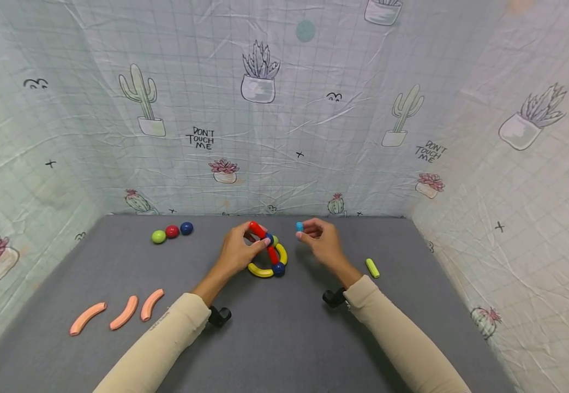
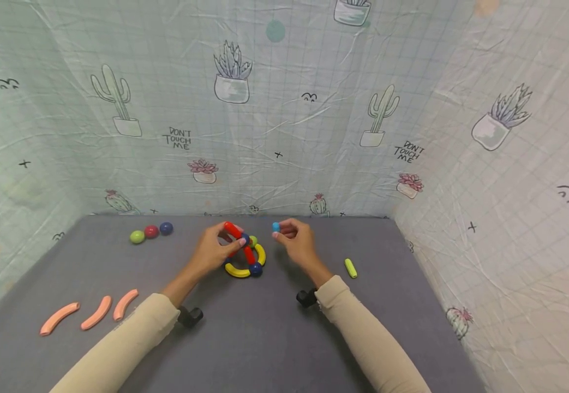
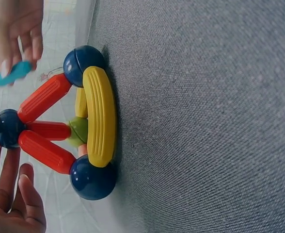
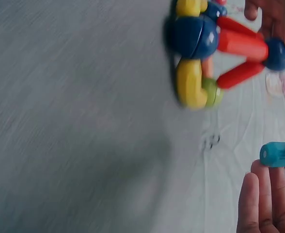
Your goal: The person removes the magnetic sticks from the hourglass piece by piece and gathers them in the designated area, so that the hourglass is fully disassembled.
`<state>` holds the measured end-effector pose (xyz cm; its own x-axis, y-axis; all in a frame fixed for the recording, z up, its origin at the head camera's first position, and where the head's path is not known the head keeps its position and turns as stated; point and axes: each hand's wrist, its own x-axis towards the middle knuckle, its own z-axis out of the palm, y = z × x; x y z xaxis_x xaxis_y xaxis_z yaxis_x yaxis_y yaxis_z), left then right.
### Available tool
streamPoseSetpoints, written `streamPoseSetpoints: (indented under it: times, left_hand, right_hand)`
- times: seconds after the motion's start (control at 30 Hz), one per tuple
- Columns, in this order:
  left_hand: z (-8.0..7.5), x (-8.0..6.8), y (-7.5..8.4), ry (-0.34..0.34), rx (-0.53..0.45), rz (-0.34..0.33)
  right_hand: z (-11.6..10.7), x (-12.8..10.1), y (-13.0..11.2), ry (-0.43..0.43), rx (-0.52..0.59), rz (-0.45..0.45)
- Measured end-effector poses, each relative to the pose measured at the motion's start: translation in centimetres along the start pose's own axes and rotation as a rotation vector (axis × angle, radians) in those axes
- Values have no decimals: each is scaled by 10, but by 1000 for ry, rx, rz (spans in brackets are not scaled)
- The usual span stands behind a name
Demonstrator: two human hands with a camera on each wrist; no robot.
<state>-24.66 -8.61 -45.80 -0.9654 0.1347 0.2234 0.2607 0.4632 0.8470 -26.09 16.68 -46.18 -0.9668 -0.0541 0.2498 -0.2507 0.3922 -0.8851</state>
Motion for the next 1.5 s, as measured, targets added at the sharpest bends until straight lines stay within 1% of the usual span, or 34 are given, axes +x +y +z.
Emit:
streamPoseSetpoints:
  times: [0.33, 0.53, 0.77, 0.97, 1.13, 1.37, 1.5]
  left_hand:
    - [1, 1, -3, -3, -2, 5]
    - [2, 1, -5, 4, 6, 14]
    - [2, 1, -6, -2, -14, 14]
    - [2, 2, -7, -10, -15, 10]
    - [1, 2, -6, -4, -14, 21]
    - [1, 3, -7, -3, -10, 29]
    - [1, 3, -6, -9, -17, 20]
  right_hand:
    - [-54, -17, 24, 13, -89, 53]
    - [-78, -24, 39, 52, -184, 62]
    - [-100, -34, 53, 60, -317, 77]
    - [-114, -39, 66, 96, -433, 74]
    - [-120, -41, 71, 80, -553, 102]
    - [-122, -40, 76, 30, -615, 174]
    - [-123, -38, 78, 17, -634, 195]
